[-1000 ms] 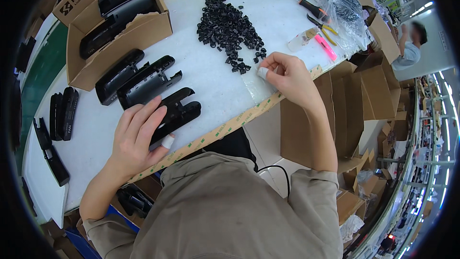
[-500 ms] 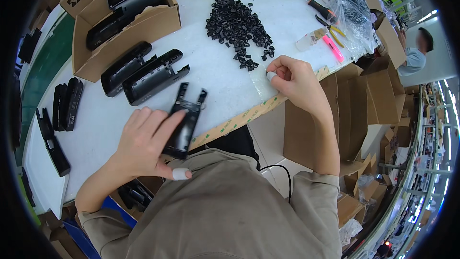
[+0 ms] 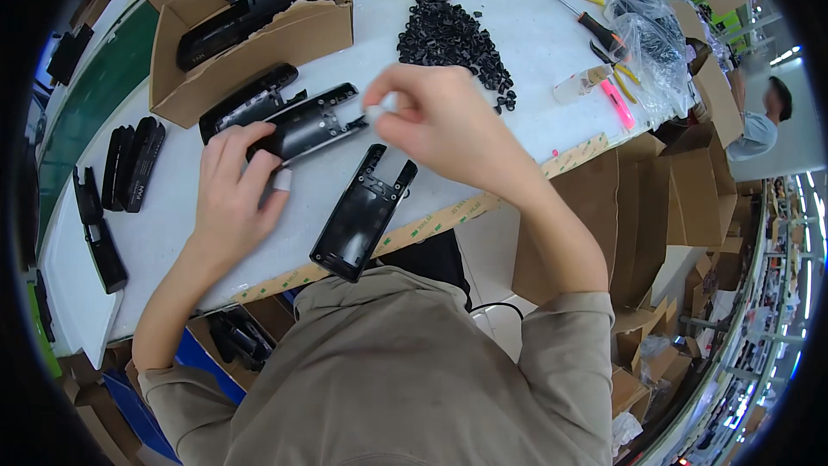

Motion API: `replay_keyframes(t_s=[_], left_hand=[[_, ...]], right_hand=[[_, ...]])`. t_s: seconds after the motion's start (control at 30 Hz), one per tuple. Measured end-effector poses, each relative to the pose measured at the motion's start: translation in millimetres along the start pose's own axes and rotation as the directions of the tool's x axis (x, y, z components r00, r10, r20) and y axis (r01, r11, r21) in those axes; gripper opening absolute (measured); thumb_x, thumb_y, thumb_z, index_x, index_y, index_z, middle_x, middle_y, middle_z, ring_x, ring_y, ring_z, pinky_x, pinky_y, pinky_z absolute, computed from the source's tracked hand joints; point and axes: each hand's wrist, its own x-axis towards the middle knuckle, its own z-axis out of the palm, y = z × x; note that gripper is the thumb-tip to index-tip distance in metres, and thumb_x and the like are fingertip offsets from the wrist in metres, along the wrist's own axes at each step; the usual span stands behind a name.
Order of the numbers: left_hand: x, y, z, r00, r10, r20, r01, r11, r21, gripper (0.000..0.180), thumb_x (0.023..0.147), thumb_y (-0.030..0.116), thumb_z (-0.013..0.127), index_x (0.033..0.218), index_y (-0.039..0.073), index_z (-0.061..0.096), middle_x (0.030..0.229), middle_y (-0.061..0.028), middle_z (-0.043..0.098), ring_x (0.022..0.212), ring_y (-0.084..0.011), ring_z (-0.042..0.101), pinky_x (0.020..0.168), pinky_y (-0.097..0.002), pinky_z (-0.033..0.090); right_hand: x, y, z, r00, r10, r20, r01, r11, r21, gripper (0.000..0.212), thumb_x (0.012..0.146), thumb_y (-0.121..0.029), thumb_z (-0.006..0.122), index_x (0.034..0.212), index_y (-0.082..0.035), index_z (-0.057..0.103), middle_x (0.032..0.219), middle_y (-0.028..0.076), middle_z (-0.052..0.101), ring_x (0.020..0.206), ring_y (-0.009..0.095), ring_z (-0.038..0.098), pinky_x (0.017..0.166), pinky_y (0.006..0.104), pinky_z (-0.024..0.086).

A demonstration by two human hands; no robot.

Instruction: Applying glue and attaching small components to the plastic housing of handheld fans.

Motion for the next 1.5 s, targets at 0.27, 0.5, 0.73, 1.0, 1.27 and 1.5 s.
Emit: replay_keyframes(t_s=[0.27,0.5,0.73,1.0,1.27,1.5], left_hand=[[0.0,7.2,5.3,0.998,0.054,-0.034,-0.049,0.988,0.145,0.021,0.058,0.010,0.065,0.076,0.006,0.055,0.086,-0.0055,0.049,0.089,-0.0226,0.048,0.077,-0.0392,0.035],[-4.2,8.5,7.8,0.997,0.064,0.041,-0.071,0.975,0.210,0.026,0.053,0.011,0.067,0.076,0.008,0.054,0.084,-0.0046,0.048,0.082,-0.0224,0.046,0.073,-0.0394,0.033],[-2.9,8.2,12.3,0.992,0.113,-0.054,-0.098,0.971,0.220,0.010,0.061,0.011,0.058,0.066,0.010,0.049,0.070,-0.0025,0.038,0.072,-0.0169,0.043,0.069,-0.0333,0.032],[-3.5,12.2,11.5,0.990,0.129,-0.048,-0.111,0.952,0.285,0.010,0.061,0.009,0.058,0.068,0.010,0.051,0.073,-0.0023,0.042,0.075,-0.0160,0.047,0.069,-0.0326,0.032],[-5.1,16.5,12.2,0.982,0.186,-0.028,-0.159,0.899,0.408,0.007,0.062,0.010,0.058,0.068,0.010,0.054,0.078,-0.0024,0.050,0.079,-0.0150,0.049,0.068,-0.0306,0.031],[-8.3,19.0,10.4,0.969,0.247,-0.001,-0.203,0.800,0.565,0.005,0.063,0.011,0.058,0.066,0.012,0.055,0.081,-0.0012,0.054,0.080,-0.0124,0.051,0.068,-0.0291,0.028]], right_hand=[[17.4,-4.6,17.2,0.969,-0.186,0.165,0.225,0.938,-0.265,0.017,0.067,0.002,0.057,0.084,0.001,0.061,0.046,0.007,0.042,0.040,0.019,0.041,0.044,0.0312,0.036],[25.6,-12.0,8.2,0.950,-0.164,0.265,0.240,0.926,-0.291,0.019,0.067,0.002,0.056,0.084,0.001,0.064,0.046,0.008,0.044,0.039,0.019,0.042,0.044,0.0303,0.036],[0.1,-0.4,-26.6,0.987,0.019,0.162,-0.025,0.999,0.032,0.036,0.071,0.002,0.050,0.104,-0.004,0.063,0.062,-0.001,0.049,0.055,0.003,0.041,0.050,0.0190,0.034],[-92.7,102.8,-45.5,0.227,0.075,-0.971,-0.003,0.997,0.076,0.018,0.084,-0.003,0.050,0.098,0.003,0.060,0.082,0.003,0.057,0.062,0.005,0.043,0.054,0.0164,0.033],[-67.4,130.3,-57.3,0.531,0.031,-0.847,-0.331,0.928,-0.173,0.052,0.077,-0.013,0.066,0.121,0.001,0.042,0.107,0.014,0.062,0.097,0.017,0.057,0.082,0.0293,0.043],[-70.6,97.2,-48.7,0.642,0.297,-0.707,0.294,0.757,0.584,0.031,0.089,-0.019,0.055,0.112,0.001,0.046,0.084,0.005,0.057,0.082,0.016,0.054,0.075,0.0290,0.044]])
